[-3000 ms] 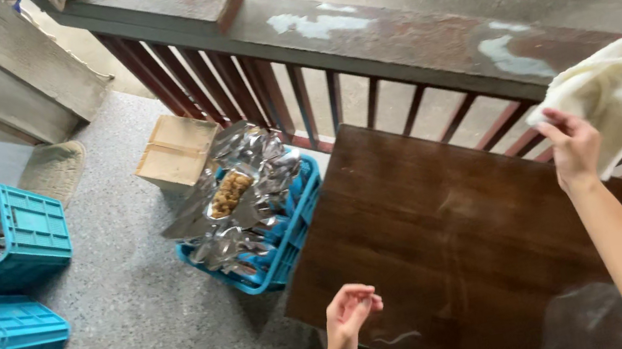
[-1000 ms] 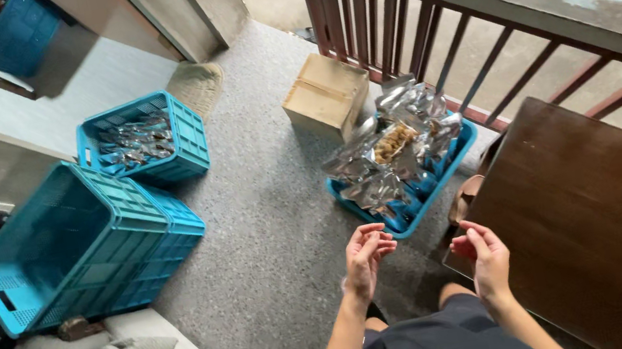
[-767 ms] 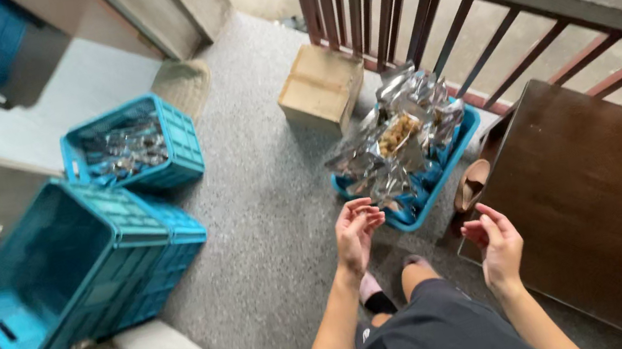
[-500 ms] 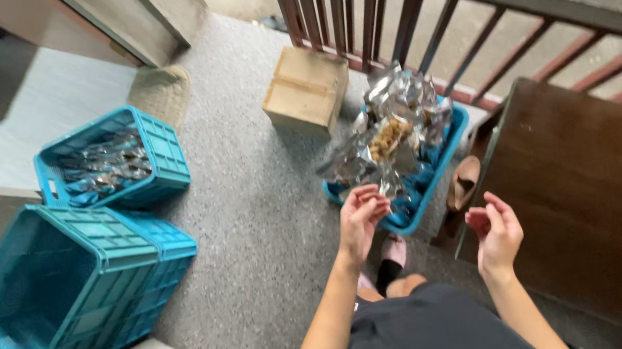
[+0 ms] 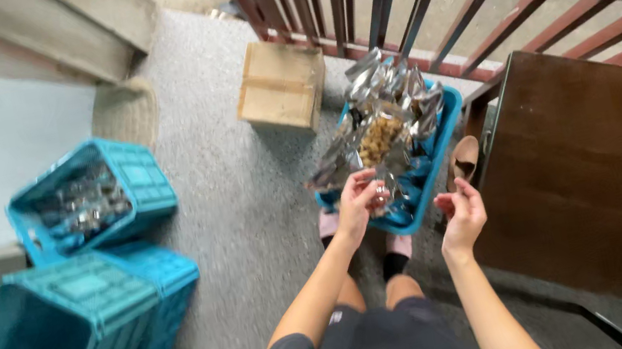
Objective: The person organizes several small sealed plastic bags of food into a large clear plastic bag, ties the large bag shut, and then carries a blue crate filled with more food bags.
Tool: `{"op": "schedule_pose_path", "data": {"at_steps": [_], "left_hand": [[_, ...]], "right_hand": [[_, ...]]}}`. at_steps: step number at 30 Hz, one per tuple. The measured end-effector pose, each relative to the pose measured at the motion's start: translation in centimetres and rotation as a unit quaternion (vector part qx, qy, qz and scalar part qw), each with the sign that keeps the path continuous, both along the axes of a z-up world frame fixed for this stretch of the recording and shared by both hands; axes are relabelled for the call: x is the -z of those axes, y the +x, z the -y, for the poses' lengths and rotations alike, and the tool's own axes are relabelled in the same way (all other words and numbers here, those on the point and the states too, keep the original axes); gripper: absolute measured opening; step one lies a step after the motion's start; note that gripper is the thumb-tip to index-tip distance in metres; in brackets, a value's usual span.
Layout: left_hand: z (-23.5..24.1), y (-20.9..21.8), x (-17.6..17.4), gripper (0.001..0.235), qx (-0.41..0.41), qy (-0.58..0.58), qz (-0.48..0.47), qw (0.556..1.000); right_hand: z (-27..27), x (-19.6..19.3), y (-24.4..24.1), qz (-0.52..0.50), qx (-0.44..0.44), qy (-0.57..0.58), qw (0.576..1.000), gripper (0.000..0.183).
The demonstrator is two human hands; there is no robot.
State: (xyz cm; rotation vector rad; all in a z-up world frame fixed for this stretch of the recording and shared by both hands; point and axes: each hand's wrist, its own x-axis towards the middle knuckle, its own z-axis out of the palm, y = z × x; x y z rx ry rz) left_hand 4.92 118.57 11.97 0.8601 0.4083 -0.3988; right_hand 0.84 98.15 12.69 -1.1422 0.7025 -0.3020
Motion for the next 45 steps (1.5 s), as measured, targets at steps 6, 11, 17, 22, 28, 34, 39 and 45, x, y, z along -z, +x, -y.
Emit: {"op": "schedule_pose_path", "data": {"at_steps": [6,11,17,22,28,34,39,45], "left_hand": [[-2.9,12.1,12.8,0.023,0.061,0.149,0.132,0.978],[-6.9,19.9,27.5,0.021,-0.006,0.183,0.2,0.962],[-9.4,25.8,39.2,0.024,0.038,0.329,0.209,0.92],[-7.6,26.0,41.8,0.051,0.165,0.603,0.246,0.741],[-6.3,26.4,35.7,0.049,0.333,0.302,0.097,0.888],[-4.9,26.4,30.9,0.053,0.37,0.366,0.123,0.845],[-6.0,27.0,34.2,0.059,0.396,0.533,0.157,0.731],[-11.5,21.9,40.6,0.059,0.315,0.534,0.022,0.784]], "right_hand": [[-2.2,9.4,5.3,0.032,-0.001,-0.133,0.991,0.037],[1.4,21.3,8.1,0.05,-0.009,-0.207,0.977,0.05],[3.2,36.5,10.6,0.017,-0.04,-0.386,0.921,0.056],[4.6,43.6,10.6,-0.105,-0.076,-0.585,0.8,0.064],[6.1,47.7,9.6,-0.132,-0.038,-0.631,0.764,0.079],[10.0,48.4,10.5,-0.358,-0.164,-0.488,0.779,0.054],[10.2,48.6,11.1,-0.197,-0.123,-0.562,0.794,0.043],[8.1,42.7,8.6,-0.299,-0.194,-0.518,0.778,0.038]]}}
